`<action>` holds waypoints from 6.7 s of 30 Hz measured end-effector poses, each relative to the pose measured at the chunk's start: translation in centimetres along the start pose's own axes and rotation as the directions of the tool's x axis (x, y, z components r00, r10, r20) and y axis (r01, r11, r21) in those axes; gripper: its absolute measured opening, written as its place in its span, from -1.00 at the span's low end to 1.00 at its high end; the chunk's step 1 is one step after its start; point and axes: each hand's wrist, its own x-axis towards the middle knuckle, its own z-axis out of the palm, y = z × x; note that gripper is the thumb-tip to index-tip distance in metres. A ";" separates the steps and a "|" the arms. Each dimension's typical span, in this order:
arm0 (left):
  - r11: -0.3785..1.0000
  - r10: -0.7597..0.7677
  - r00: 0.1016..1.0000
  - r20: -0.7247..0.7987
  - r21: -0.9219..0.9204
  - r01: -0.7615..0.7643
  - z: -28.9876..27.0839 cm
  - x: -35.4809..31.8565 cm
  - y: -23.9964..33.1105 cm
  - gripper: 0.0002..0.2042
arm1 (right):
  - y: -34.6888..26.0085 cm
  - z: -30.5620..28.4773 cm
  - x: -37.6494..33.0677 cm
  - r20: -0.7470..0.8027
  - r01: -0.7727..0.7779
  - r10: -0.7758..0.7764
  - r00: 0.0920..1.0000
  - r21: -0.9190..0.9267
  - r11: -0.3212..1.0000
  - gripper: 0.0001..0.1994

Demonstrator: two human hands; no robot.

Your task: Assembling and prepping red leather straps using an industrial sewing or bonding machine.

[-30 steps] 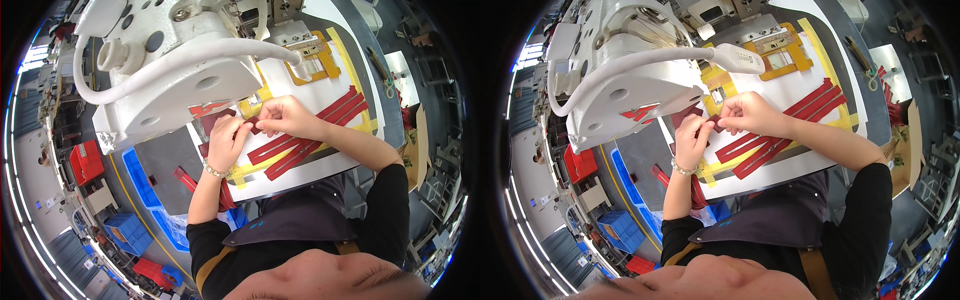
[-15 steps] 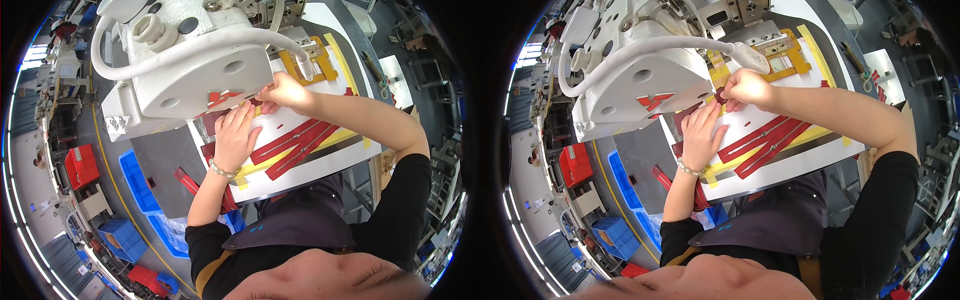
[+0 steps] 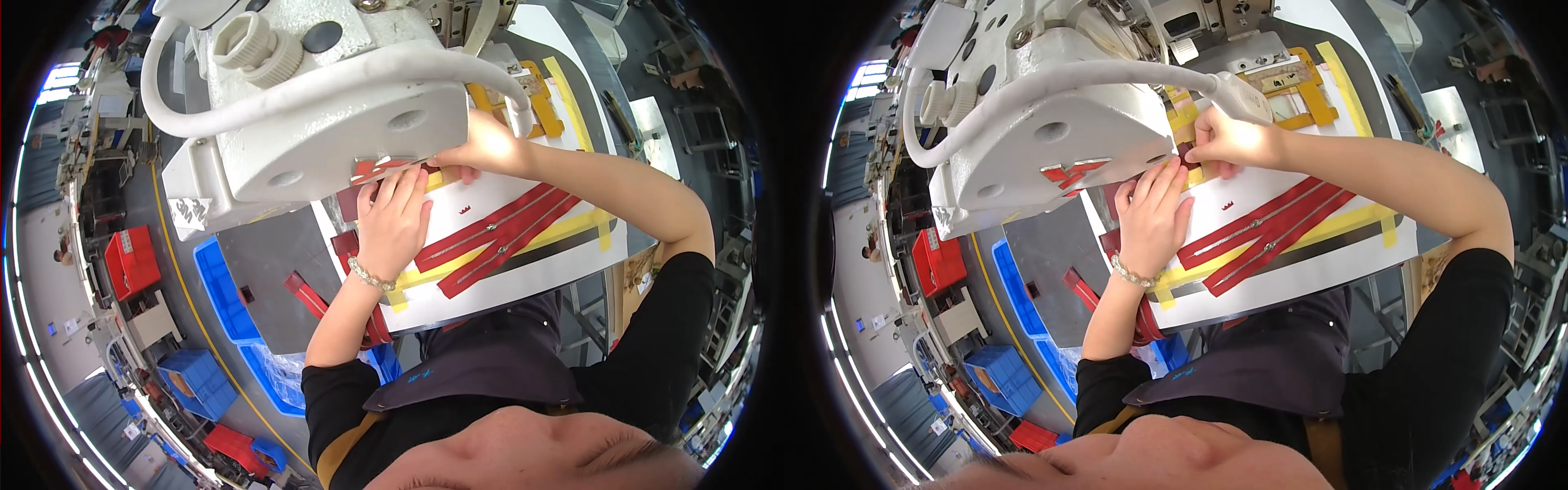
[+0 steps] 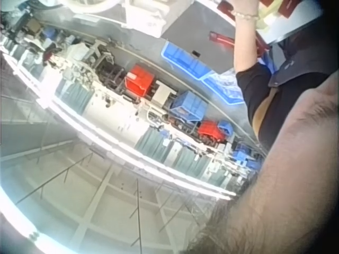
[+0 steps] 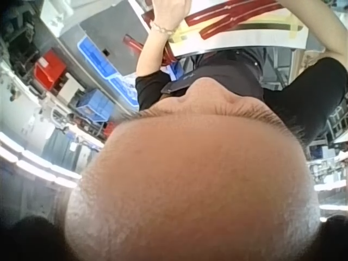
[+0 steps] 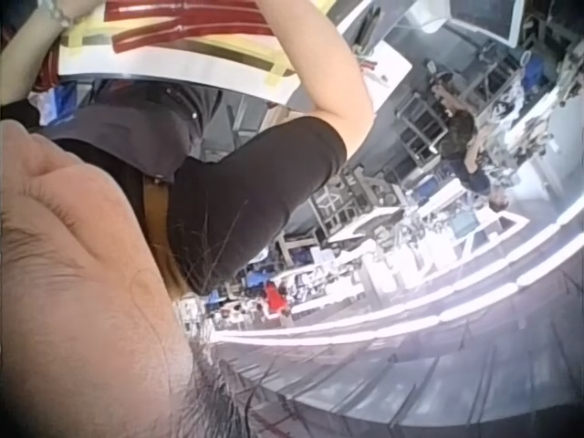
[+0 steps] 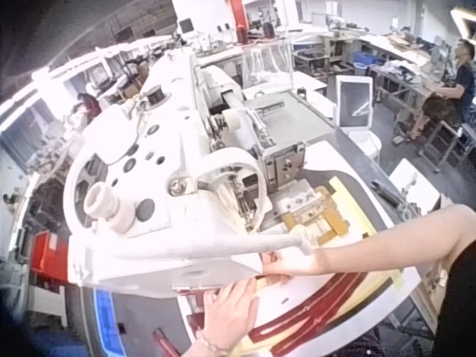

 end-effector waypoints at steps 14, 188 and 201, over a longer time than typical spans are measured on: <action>0.991 0.026 0.991 0.133 -0.133 -0.008 -1.3 -0.4 -1.7 -0.53 | 4.6 -2.7 -1.4 0.355 0.687 -0.724 0.591 -0.693 0.221 -0.57; 0.956 0.257 0.965 0.054 -0.163 -0.245 -0.2 0.3 1.9 -0.44 | 2.4 -3.4 -4.5 0.075 0.444 -0.537 0.840 -0.664 0.602 -0.68; 0.960 0.156 0.988 0.020 -0.240 -0.146 2.8 -2.7 2.1 -0.44 | 4.4 -3.7 -2.8 0.234 0.550 -0.667 0.708 -0.774 0.313 -0.61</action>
